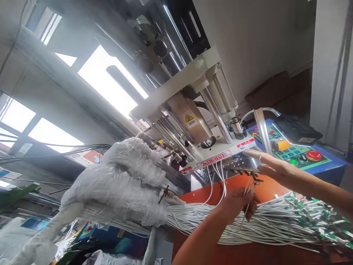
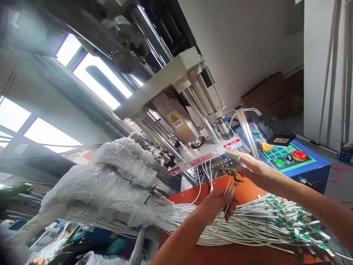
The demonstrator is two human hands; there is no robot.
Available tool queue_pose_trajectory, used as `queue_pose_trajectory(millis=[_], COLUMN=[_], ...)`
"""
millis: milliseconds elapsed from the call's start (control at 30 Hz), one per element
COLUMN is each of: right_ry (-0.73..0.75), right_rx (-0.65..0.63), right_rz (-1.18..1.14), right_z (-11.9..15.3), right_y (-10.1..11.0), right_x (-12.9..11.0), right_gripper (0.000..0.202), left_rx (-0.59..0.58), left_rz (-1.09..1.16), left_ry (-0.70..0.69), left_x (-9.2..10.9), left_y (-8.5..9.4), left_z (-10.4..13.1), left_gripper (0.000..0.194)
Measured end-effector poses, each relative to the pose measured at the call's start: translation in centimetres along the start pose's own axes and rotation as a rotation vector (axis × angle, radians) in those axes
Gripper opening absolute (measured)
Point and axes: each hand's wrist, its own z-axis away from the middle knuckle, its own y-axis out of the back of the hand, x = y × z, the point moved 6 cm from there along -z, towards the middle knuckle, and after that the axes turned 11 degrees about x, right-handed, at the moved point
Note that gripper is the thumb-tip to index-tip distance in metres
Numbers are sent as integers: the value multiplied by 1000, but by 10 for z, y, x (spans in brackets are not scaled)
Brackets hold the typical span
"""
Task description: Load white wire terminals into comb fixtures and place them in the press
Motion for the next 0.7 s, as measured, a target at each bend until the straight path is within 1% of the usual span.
queue_pose_trajectory(millis=[67,133,200,233,267,300,367,433,500,567,633,700], right_ry=[7,37,102,136,164,186,194,166,95,31,13,25], right_rx=[-69,-130,-136,-132,-121,-107,-74,-52,-84,-153,-217,-236], right_rz=[-96,-153,-104,-46,38,140,337,466,622,774,833,801], right_z=[6,16,24,25,25,21,9,-7,-19,-24,-24,-24], right_y=[-20,-47,-66,-71,-71,-67,-52,-35,-26,-23,-26,-28], right_x=[-1,-3,-3,-1,4,11,32,59,88,108,115,111], right_gripper=[52,51,51,51,51,51,53,54,48,39,34,30], left_rx=[3,5,5,20,59,126,306,443,495,501,513,536], left_rz=[-34,-99,-167,-173,-157,-122,-46,-15,20,101,189,237], left_ry=[5,-45,-127,-162,-191,-216,-248,-238,-189,-150,-136,-133], left_x=[2,6,7,6,3,0,-10,-22,-34,-42,-46,-48], left_y=[-3,-8,-14,-16,-17,-15,-6,4,11,16,21,27], left_z=[-1,-2,-4,-5,-8,-10,-16,-21,-26,-30,-31,-30], left_gripper=[56,52,51,52,52,50,41,34,30,31,34,35])
